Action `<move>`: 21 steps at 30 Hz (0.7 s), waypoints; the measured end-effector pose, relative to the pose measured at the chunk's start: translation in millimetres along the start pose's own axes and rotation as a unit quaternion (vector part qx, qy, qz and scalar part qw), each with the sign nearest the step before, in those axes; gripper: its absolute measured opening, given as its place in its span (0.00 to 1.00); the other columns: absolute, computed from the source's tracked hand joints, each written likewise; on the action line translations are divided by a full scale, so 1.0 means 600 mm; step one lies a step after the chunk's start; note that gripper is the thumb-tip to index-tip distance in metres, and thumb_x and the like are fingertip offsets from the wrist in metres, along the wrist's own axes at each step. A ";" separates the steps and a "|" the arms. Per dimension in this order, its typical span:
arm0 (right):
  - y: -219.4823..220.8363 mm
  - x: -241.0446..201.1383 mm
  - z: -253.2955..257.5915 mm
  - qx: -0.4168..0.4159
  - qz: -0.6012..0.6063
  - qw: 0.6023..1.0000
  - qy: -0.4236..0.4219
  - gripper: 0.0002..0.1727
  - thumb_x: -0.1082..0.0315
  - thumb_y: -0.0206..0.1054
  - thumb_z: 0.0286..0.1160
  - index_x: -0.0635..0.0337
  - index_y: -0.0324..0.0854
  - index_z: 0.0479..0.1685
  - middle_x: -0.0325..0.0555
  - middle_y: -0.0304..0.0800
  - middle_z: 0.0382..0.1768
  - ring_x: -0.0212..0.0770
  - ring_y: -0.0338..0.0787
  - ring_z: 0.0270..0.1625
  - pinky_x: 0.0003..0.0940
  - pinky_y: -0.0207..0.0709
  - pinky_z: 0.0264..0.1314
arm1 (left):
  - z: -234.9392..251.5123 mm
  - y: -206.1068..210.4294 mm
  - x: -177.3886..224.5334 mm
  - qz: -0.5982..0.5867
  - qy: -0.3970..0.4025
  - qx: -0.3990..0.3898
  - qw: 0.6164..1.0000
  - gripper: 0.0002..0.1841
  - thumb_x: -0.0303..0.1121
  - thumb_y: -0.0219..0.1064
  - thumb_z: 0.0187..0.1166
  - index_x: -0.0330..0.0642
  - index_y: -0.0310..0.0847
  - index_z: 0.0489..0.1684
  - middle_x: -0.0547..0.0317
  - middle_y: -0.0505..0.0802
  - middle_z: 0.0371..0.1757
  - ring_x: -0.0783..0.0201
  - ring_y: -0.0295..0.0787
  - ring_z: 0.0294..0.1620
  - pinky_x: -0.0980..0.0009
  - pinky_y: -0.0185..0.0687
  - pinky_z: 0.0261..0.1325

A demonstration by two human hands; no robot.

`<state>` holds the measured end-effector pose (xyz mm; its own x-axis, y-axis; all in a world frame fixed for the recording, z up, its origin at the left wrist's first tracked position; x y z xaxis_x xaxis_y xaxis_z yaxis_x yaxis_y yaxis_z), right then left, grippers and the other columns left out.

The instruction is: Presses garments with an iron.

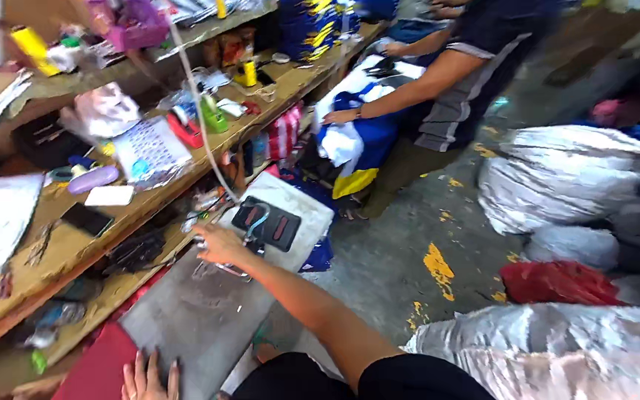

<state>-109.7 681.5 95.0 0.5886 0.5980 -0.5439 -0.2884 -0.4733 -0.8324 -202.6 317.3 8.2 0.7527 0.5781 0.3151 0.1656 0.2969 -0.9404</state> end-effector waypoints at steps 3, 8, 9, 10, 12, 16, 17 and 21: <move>0.011 0.000 0.012 -0.046 -0.045 0.998 0.003 0.43 0.53 0.75 0.67 0.39 0.65 0.88 0.59 0.85 0.67 0.63 0.87 0.67 0.66 0.80 0.61 | -0.005 -0.014 -0.015 -0.030 -0.019 0.035 0.999 0.35 0.55 0.58 0.81 0.35 0.77 0.78 0.27 0.69 0.86 0.20 0.53 0.88 0.25 0.42 0.86; -0.014 -0.008 0.002 0.033 -0.035 0.999 -0.015 0.45 0.45 0.76 0.69 0.39 0.65 0.90 0.54 0.81 0.76 0.57 0.79 0.78 0.61 0.75 0.76 | -0.034 -0.067 -0.082 -0.033 -0.063 0.091 0.993 0.34 0.55 0.54 0.85 0.34 0.78 0.77 0.28 0.70 0.85 0.23 0.53 0.89 0.30 0.42 0.89; -0.016 -0.012 -0.004 0.088 -0.037 0.993 -0.066 0.41 0.46 0.76 0.71 0.44 0.69 0.88 0.54 0.82 0.75 0.56 0.79 0.78 0.59 0.73 0.78 | -0.043 -0.086 -0.111 -0.030 -0.079 0.117 0.989 0.34 0.55 0.53 0.85 0.33 0.78 0.77 0.28 0.71 0.85 0.23 0.53 0.89 0.31 0.42 0.89; -0.015 -0.021 -0.015 0.143 -0.046 0.980 -0.129 0.37 0.49 0.74 0.74 0.48 0.73 0.84 0.54 0.84 0.72 0.56 0.81 0.76 0.57 0.74 0.78 | -0.053 -0.110 -0.147 -0.019 -0.100 0.143 0.984 0.33 0.54 0.52 0.86 0.34 0.78 0.76 0.29 0.72 0.84 0.24 0.54 0.89 0.32 0.44 0.89; -0.006 -0.045 -0.043 0.210 -0.047 0.943 -0.254 0.27 0.57 0.71 0.78 0.56 0.81 0.75 0.56 0.87 0.68 0.57 0.84 0.72 0.56 0.75 0.77 | -0.079 -0.169 -0.239 0.002 -0.147 0.181 0.973 0.31 0.50 0.52 0.88 0.31 0.78 0.75 0.27 0.74 0.82 0.25 0.58 0.88 0.34 0.47 0.90; 0.050 -0.098 -0.055 0.106 0.018 0.950 -0.293 0.17 0.64 0.66 0.81 0.64 0.86 0.62 0.57 0.92 0.57 0.54 0.90 0.63 0.52 0.80 0.72 | -0.130 -0.282 -0.440 -0.028 -0.326 0.184 0.927 0.27 0.43 0.51 0.92 0.28 0.74 0.77 0.30 0.80 0.78 0.36 0.71 0.84 0.44 0.57 0.89; 0.078 -0.111 -0.045 0.053 0.034 0.965 -0.255 0.17 0.63 0.66 0.82 0.65 0.85 0.62 0.58 0.91 0.56 0.54 0.90 0.61 0.52 0.82 0.69 | -0.142 -0.302 -0.483 -0.042 -0.378 0.168 0.909 0.27 0.42 0.51 0.92 0.29 0.74 0.78 0.31 0.81 0.78 0.38 0.73 0.83 0.44 0.60 0.88; 0.220 -0.183 0.005 -0.079 0.003 0.988 -0.129 0.23 0.53 0.62 0.87 0.64 0.85 0.64 0.64 0.87 0.63 0.62 0.87 0.66 0.62 0.77 0.72 | -0.179 -0.305 -0.633 -0.075 -0.522 0.034 0.849 0.28 0.46 0.55 0.90 0.33 0.74 0.79 0.32 0.82 0.76 0.36 0.74 0.82 0.36 0.61 0.84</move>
<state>-214.7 555.7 44.4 0.3685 0.7305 -0.5750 -0.1580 -0.5603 -0.8131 -450.3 -38.0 46.9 -0.2538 0.8782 0.4054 0.1455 0.4490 -0.8816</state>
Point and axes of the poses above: each hand's wrist, its own z-axis towards the middle knuckle, its own y-axis out of the palm, x = y × z, the point moved 4 cm from there along z, towards the middle knuckle
